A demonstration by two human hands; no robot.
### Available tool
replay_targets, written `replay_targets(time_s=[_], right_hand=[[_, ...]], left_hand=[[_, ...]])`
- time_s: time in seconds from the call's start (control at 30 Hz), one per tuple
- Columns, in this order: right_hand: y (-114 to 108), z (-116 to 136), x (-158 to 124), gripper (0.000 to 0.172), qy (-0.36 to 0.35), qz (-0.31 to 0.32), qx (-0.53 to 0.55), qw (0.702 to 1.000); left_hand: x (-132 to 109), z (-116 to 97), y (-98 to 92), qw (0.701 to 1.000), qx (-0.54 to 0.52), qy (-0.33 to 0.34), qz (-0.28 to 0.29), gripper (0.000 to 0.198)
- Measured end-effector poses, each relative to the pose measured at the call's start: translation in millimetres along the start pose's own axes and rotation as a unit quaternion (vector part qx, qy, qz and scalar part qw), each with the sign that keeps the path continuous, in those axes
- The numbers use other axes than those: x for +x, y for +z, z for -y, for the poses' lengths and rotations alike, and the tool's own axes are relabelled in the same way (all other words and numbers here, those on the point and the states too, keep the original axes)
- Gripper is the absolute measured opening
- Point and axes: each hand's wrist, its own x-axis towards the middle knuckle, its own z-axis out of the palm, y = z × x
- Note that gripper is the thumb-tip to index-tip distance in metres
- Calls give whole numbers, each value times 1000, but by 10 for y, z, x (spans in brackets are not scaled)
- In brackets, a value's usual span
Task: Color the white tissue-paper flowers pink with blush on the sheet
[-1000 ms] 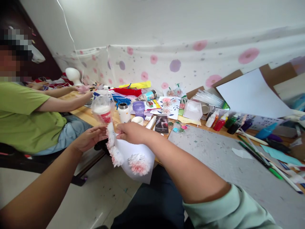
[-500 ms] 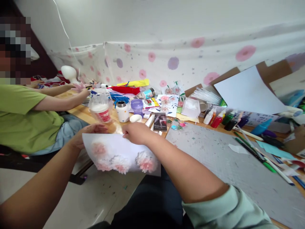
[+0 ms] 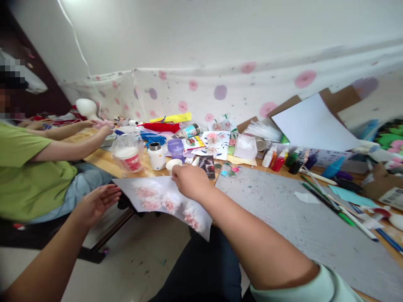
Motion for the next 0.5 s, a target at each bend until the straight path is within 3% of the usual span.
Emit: replay_targets(time_s=[0.13,0.17,0.27,0.33,0.37,0.43,0.5], right_hand=[[-389,-337,-343,9,90,-109,175,974],[-456,-484,-482,10,138,-142,218,956],[-526,-985,-1041,17,298,-238,365,849],[-487,-1303,-1476,24,386,-291,437,759],[-459,-1440,-1691,25,421,-316,441,727],[-419,-1658,-2075,25,469,-357,428,685],[-420,-1802,-2362,21,513,-380,386,666]], left_hand=[[-228,333,338,999,-25,-26,-11,23],[-307,407,488,998,-47,-38,23,28],[-593,548,1073,982,-63,-93,153,48],[-783,563,1519,968,-51,-100,224,52],[-864,554,1738,962,-38,-88,257,51],[-986,523,2138,958,-5,-26,285,44],[-1065,503,2472,953,41,55,294,36]])
